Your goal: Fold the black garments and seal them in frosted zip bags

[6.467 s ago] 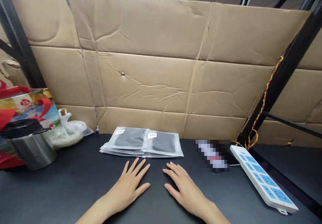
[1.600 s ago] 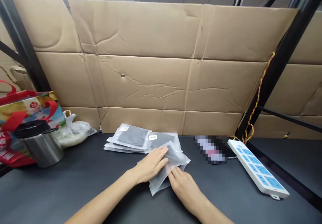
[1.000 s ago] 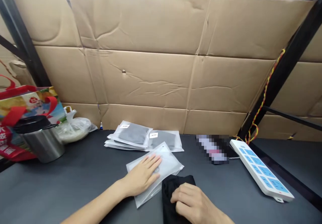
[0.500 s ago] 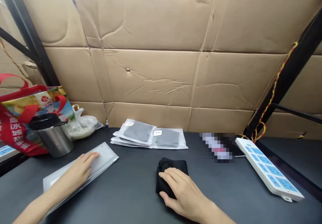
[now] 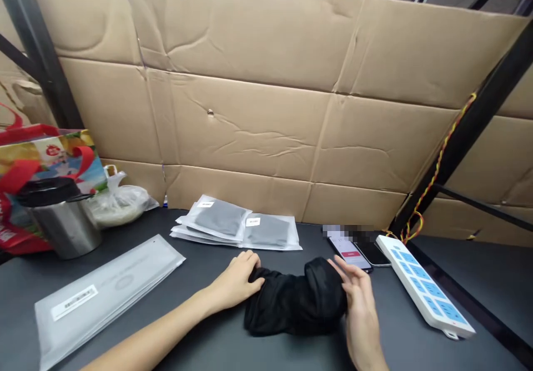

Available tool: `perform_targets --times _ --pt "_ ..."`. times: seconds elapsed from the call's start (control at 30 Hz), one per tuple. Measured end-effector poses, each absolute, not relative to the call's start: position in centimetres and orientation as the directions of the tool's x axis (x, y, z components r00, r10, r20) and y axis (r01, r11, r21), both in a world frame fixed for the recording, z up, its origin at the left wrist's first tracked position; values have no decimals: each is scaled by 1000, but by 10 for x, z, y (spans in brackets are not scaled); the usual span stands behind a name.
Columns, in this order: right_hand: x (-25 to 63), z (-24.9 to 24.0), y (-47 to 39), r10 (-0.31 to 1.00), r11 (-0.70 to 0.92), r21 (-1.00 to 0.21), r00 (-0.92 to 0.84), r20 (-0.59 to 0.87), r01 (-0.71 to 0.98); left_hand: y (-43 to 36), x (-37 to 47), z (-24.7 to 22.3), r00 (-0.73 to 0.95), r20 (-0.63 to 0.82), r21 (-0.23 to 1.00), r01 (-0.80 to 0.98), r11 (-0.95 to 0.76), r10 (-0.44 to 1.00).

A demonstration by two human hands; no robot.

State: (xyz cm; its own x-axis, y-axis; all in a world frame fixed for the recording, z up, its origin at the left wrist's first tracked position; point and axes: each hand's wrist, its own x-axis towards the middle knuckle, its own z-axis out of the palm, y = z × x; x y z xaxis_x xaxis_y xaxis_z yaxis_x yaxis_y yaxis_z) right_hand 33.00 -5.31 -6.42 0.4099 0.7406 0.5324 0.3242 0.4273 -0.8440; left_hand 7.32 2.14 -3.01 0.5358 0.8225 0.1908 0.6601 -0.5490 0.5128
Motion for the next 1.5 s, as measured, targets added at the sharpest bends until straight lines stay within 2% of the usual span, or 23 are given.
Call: perform_targets --times 0.1,0.2,0.27,0.33,0.4,0.53,0.67,0.77,0.87,0.93,1.03,1.2,1.37,1.43,1.5 --pt "343 -58 -53 733 367 -779 357 579 509 24 73 -34 528 182 531 657 -535 830" --pt "335 -41 -51 781 321 -544 109 615 776 24 70 -34 513 155 549 665 -505 844" --pt "327 -31 -49 792 340 -393 -34 610 855 25 62 -31 499 144 552 676 -488 855" --pt "324 -27 -45 795 354 -334 -92 600 874 27 46 -27 475 141 549 693 -468 869" --pt "331 -27 -39 828 358 -377 -103 552 854 30 23 -24 437 137 547 715 -436 889" --pt "359 -37 -24 909 289 -557 -41 415 779 35 -27 -24 381 120 543 748 -382 917" --pt "373 -38 -15 895 163 -595 136 425 787 32 -46 -21 346 174 599 706 -378 922" --pt "361 -25 -16 918 206 -584 51 393 785 29 -41 -15 304 268 595 694 -405 914" --pt "344 -14 -19 947 269 -577 -104 303 771 28 -33 -14 399 271 496 722 -482 876" --pt "339 -12 -20 948 282 -582 -130 290 762 30 -32 -16 447 269 445 728 -522 853" --pt "342 -12 -18 949 282 -656 -104 297 700 32 -36 -21 444 283 443 726 -526 850" --pt "352 -10 -20 969 247 -819 -142 202 518 30 -42 -18 397 248 539 701 -467 883" --pt "355 1 -31 961 233 -870 -242 136 434 19 -48 5 412 198 702 573 -422 889" --pt "360 9 -38 937 231 -867 -341 76 441 12 -56 18 483 133 791 475 -387 865" --pt "366 19 -45 872 250 -851 -489 -9 462 5 -64 29 627 -6 857 405 -318 779"
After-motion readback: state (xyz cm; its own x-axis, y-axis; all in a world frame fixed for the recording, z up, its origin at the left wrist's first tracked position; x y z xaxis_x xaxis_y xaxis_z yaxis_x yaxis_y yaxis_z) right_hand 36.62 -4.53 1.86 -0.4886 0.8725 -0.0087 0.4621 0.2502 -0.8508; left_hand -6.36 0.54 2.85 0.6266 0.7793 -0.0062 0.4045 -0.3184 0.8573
